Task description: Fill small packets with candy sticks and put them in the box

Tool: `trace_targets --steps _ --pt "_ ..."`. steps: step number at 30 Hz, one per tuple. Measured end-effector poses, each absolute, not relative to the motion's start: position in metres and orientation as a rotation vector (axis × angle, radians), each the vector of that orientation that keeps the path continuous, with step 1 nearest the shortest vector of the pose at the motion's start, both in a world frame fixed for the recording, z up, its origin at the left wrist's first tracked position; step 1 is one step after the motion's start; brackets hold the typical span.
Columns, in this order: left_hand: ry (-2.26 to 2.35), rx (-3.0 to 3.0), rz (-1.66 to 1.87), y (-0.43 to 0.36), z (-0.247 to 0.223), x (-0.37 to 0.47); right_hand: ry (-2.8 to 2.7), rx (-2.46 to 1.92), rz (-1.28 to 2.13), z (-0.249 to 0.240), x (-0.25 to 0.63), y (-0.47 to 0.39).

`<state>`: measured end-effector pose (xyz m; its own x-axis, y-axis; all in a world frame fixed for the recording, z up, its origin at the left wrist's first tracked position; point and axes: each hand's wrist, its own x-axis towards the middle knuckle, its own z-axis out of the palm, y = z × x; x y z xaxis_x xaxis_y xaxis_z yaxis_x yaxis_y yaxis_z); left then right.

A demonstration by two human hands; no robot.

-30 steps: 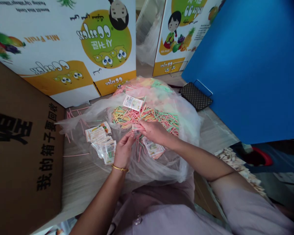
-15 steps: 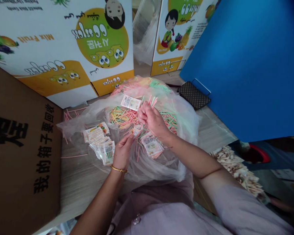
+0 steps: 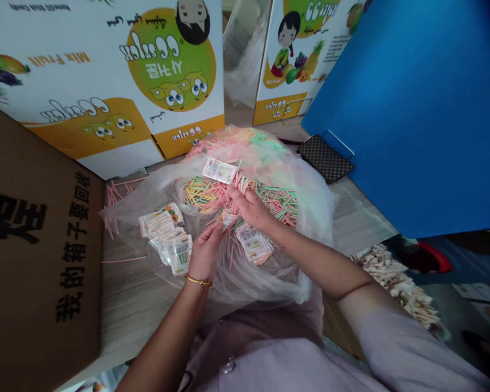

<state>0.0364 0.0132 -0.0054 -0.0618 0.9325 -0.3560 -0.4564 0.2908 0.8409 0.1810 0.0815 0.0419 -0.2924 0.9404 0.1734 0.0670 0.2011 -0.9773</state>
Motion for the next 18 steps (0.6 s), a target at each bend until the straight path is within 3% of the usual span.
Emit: trace_targets --steps 8,14,18 --pt "1.074 0.541 1.192 0.0140 -0.0022 0.0356 -1.657 -0.926 1.415 0.0307 0.1846 0.0842" --pt "1.049 0.571 1.122 0.0122 -0.0005 0.0329 -1.347 -0.857 1.691 0.0366 0.1835 0.0828" --pt "1.062 0.569 1.128 0.0126 0.0014 0.0333 -1.249 -0.889 1.639 0.0398 0.1805 0.0847"
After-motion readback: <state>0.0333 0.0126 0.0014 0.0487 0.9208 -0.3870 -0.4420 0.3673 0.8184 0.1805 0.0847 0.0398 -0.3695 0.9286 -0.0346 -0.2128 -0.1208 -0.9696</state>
